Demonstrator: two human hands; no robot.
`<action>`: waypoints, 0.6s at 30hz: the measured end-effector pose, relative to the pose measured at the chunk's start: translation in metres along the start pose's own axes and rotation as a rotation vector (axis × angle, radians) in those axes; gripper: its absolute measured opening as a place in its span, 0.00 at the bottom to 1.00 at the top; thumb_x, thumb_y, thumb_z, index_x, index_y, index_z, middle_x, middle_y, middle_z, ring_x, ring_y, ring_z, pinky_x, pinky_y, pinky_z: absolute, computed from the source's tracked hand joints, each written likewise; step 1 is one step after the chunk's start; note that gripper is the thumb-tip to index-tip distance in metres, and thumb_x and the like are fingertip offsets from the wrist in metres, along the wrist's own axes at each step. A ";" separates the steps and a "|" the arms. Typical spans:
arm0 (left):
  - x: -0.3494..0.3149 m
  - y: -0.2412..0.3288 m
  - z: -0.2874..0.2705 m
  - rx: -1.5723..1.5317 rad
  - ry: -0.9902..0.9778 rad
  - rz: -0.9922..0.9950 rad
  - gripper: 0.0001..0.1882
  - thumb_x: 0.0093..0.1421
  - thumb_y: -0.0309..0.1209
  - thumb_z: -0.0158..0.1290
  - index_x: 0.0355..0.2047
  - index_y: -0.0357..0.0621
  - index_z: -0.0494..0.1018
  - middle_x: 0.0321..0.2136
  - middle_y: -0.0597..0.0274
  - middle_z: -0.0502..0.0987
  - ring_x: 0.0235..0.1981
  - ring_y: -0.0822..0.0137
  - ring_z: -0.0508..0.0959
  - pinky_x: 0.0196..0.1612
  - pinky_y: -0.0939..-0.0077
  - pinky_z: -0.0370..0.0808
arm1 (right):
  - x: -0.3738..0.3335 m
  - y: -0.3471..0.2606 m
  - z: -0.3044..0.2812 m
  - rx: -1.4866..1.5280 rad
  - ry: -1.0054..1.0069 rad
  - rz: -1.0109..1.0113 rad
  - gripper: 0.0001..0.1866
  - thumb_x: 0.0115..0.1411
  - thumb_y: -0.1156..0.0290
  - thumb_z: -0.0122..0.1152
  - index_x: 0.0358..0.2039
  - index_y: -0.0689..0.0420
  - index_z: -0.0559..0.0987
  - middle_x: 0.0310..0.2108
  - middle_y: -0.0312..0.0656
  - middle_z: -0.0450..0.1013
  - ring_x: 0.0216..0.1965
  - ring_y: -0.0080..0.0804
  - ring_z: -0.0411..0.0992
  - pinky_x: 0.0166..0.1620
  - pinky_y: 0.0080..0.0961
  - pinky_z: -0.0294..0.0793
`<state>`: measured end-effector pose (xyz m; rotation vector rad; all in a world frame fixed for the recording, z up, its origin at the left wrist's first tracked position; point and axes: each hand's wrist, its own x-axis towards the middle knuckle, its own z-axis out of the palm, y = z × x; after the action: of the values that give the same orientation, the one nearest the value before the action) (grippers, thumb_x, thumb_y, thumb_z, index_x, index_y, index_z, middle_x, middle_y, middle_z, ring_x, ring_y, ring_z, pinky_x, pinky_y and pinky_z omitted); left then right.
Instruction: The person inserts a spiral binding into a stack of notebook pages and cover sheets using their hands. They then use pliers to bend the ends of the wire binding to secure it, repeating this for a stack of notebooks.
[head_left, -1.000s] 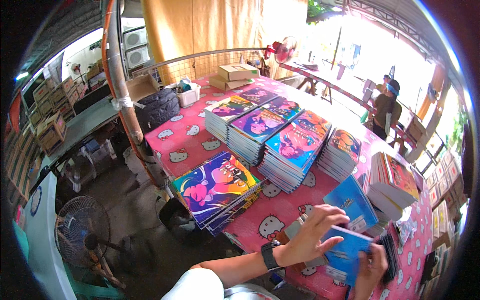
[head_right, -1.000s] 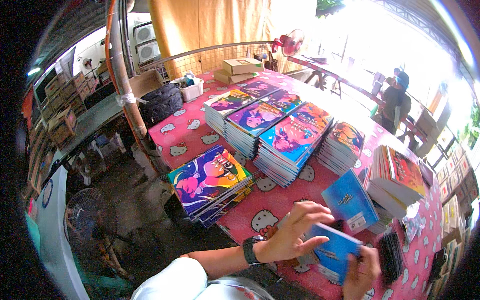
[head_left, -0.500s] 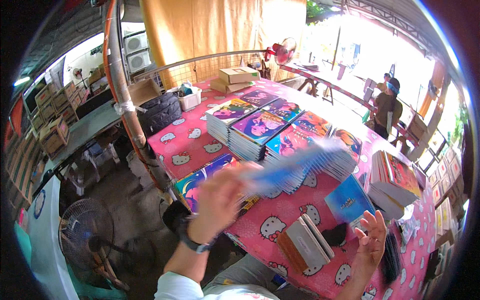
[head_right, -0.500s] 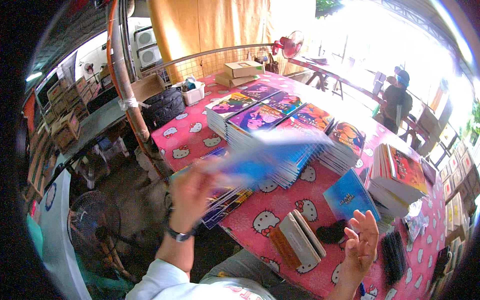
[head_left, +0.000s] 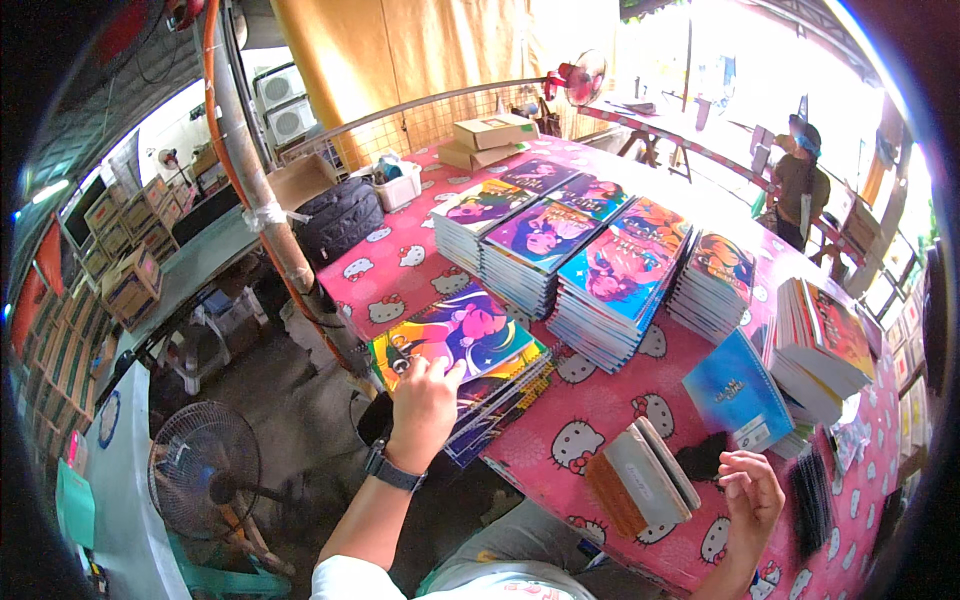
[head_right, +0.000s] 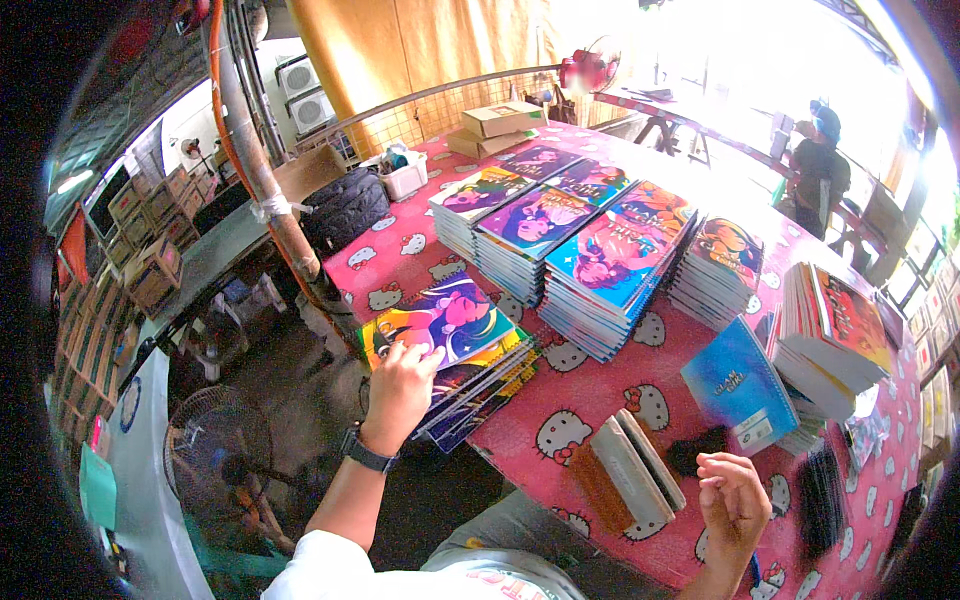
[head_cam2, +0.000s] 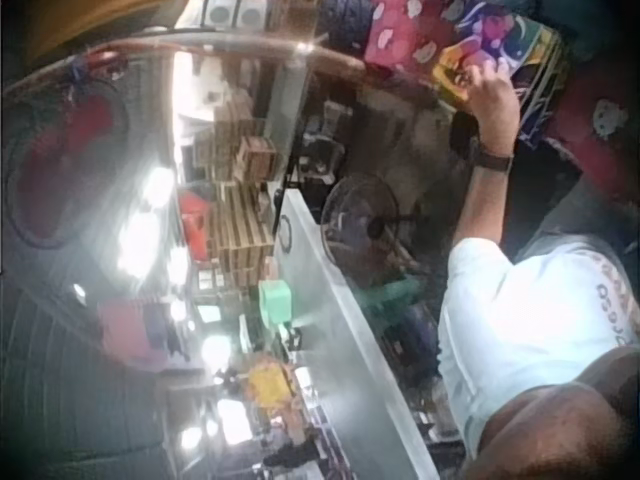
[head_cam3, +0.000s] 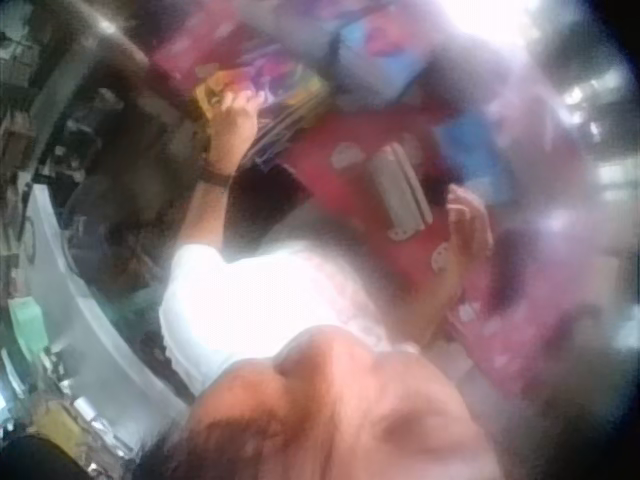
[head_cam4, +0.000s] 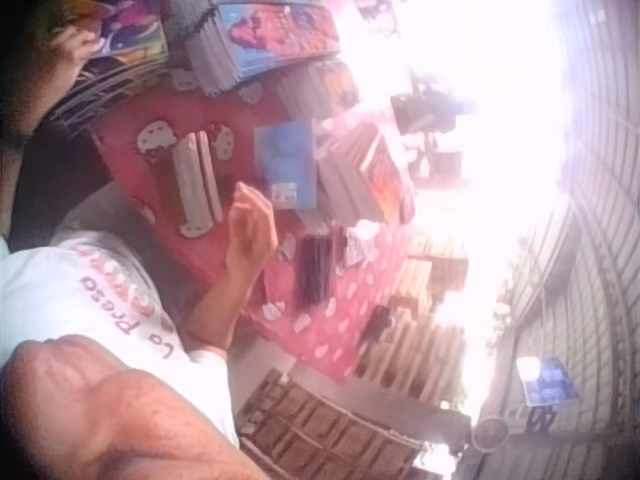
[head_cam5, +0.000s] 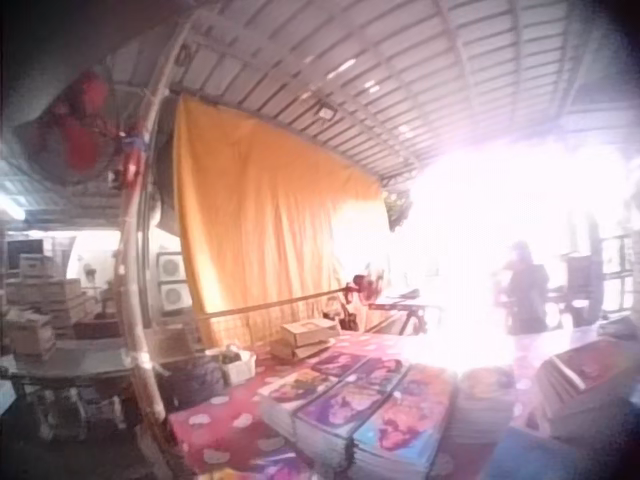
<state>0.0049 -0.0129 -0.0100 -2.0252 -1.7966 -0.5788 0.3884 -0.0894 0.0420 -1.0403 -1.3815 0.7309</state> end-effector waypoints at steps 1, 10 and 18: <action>0.001 0.001 -0.002 -0.009 0.009 -0.004 0.14 0.50 0.24 0.49 0.38 0.43 0.77 0.29 0.57 0.75 0.36 0.57 0.74 0.37 0.66 0.74 | -0.001 0.000 0.000 -0.009 -0.026 -0.007 0.11 0.56 0.70 0.63 0.37 0.62 0.77 0.39 0.43 0.72 0.38 0.25 0.71 0.40 0.18 0.69; 0.001 0.024 -0.024 -0.134 -0.211 -0.025 0.30 0.42 0.42 0.66 0.46 0.44 0.74 0.42 0.55 0.73 0.47 0.55 0.71 0.51 0.63 0.70 | 0.007 0.016 -0.033 -0.353 0.003 -0.193 0.06 0.54 0.76 0.63 0.32 0.63 0.77 0.30 0.42 0.74 0.30 0.24 0.70 0.34 0.18 0.68; 0.030 0.066 -0.029 -0.505 -0.067 0.160 0.31 0.41 0.35 0.66 0.48 0.39 0.73 0.47 0.53 0.72 0.49 0.54 0.70 0.54 0.61 0.66 | 0.021 0.167 -0.138 -0.432 0.817 -0.044 0.17 0.54 0.73 0.63 0.45 0.58 0.74 0.42 0.39 0.73 0.40 0.24 0.69 0.42 0.24 0.71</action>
<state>0.0714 -0.0105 0.0302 -2.5118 -1.6171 -1.0053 0.5522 -0.0247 -0.0852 -1.4267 -0.8399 -0.0703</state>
